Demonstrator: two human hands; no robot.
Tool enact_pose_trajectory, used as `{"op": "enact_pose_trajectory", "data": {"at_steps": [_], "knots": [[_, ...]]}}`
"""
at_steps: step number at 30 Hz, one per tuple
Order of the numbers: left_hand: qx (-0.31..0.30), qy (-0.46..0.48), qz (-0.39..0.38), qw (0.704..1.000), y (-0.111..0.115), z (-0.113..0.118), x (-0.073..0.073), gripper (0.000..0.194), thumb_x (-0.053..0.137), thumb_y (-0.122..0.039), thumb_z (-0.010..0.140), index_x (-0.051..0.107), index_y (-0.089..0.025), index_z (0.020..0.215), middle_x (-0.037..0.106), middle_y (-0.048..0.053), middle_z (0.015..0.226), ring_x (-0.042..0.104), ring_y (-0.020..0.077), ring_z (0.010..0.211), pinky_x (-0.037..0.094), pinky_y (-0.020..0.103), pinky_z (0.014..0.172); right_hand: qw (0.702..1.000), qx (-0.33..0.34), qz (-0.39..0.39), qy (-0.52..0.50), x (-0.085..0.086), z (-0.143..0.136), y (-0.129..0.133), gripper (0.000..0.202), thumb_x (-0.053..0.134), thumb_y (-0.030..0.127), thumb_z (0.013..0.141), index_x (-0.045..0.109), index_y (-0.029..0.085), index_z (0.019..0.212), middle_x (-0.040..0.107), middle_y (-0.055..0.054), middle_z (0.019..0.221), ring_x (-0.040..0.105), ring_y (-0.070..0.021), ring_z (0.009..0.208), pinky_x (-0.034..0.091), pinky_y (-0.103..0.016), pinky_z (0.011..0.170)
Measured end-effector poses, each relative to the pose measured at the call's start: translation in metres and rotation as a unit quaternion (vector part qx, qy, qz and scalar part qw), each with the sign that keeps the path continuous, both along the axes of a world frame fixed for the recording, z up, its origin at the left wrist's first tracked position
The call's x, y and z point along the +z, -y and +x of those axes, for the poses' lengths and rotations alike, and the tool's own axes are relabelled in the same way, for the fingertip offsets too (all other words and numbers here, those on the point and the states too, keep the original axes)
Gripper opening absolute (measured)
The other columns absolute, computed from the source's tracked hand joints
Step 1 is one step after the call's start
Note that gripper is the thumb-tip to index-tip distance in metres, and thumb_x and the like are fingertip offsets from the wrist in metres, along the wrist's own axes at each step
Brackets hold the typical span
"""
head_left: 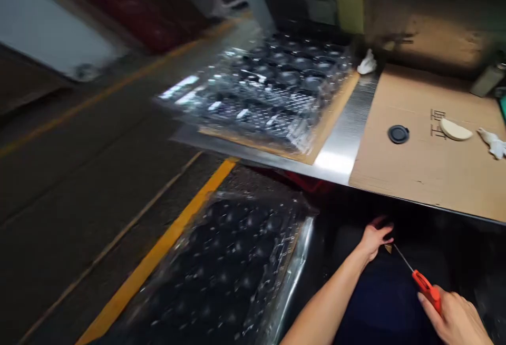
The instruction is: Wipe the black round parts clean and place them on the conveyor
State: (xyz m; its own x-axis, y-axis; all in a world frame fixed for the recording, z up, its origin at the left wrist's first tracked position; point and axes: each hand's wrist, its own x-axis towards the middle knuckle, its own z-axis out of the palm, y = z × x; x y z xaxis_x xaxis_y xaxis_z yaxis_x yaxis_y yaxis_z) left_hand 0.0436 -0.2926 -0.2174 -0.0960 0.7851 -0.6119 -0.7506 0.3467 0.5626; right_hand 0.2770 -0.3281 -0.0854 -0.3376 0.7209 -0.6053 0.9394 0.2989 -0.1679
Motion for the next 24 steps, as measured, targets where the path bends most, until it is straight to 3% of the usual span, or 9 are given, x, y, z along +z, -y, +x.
{"op": "enact_pose_trajectory", "data": {"at_steps": [5,11,14,17,20,22,24], "knots": [[-0.004,0.059,-0.02,0.998,0.003,-0.005,-0.005,0.057,0.091,-0.027,0.066,0.068,-0.016,0.117,0.07,0.011,0.106,0.068,0.0185,0.084,0.061,0.037,0.074,0.999,0.021,0.002,0.038,0.012,-0.018,0.01,0.046,0.029,0.047,0.105,0.063,0.021,0.09,0.073,-0.007,0.077,0.073,-0.0278,0.077,0.036,-0.03,0.064],[-0.023,0.081,-0.049,0.995,0.003,-0.01,-0.011,0.052,0.083,-0.021,0.076,0.063,-0.017,0.124,0.072,0.011,0.103,0.074,0.0223,0.08,0.063,0.041,0.077,1.0,0.011,0.006,-0.007,0.022,-0.02,0.012,0.044,0.031,0.048,0.106,0.059,0.02,0.088,0.068,-0.004,0.071,0.068,-0.0216,0.067,0.026,-0.029,0.06],[-0.042,0.058,-0.053,0.996,0.007,-0.01,-0.004,0.051,0.081,-0.019,0.078,0.063,-0.017,0.125,0.073,0.011,0.106,0.075,0.023,0.083,0.063,0.042,0.078,0.999,-0.018,0.018,-0.023,0.029,-0.018,0.011,0.039,0.037,0.045,0.104,0.06,0.02,0.085,0.065,-0.002,0.067,0.065,-0.0204,0.064,0.025,-0.03,0.059],[-0.086,0.017,-0.061,0.994,0.013,-0.007,0.01,0.056,0.084,-0.023,0.076,0.062,-0.02,0.128,0.073,0.01,0.11,0.075,0.0246,0.09,0.064,0.041,0.08,0.989,-0.092,0.062,-0.096,0.043,-0.005,0.001,0.038,0.041,0.047,0.103,0.062,0.021,0.088,0.064,-0.001,0.069,0.063,-0.0176,0.065,0.034,-0.028,0.062],[-0.152,-0.025,-0.058,0.986,0.016,-0.004,0.023,0.066,0.09,-0.032,0.07,0.062,-0.018,0.128,0.075,0.009,0.104,0.075,0.0242,0.092,0.063,0.036,0.079,0.934,-0.233,0.17,-0.211,0.058,0.023,-0.017,0.038,0.046,0.053,0.101,0.068,0.021,0.101,0.071,-0.004,0.097,0.066,-0.0175,0.085,0.047,-0.027,0.077],[-0.174,-0.041,-0.063,0.982,0.017,-0.001,0.03,0.072,0.093,-0.035,0.065,0.063,-0.017,0.128,0.075,0.009,0.102,0.075,0.0241,0.091,0.063,0.034,0.078,0.853,-0.362,0.262,-0.268,0.06,0.05,-0.03,0.045,0.054,0.058,0.096,0.068,0.02,0.114,0.069,-0.009,0.116,0.067,-0.0196,0.096,0.051,-0.028,0.084],[-0.182,-0.049,-0.07,0.98,0.017,0.0,0.034,0.077,0.095,-0.037,0.06,0.063,-0.018,0.128,0.075,0.009,0.103,0.075,0.0256,0.092,0.063,0.036,0.079,0.747,-0.491,0.339,-0.294,0.053,0.08,-0.048,0.058,0.061,0.063,0.09,0.068,0.014,0.12,0.07,-0.013,0.114,0.067,-0.0217,0.094,0.053,-0.031,0.082]]}}
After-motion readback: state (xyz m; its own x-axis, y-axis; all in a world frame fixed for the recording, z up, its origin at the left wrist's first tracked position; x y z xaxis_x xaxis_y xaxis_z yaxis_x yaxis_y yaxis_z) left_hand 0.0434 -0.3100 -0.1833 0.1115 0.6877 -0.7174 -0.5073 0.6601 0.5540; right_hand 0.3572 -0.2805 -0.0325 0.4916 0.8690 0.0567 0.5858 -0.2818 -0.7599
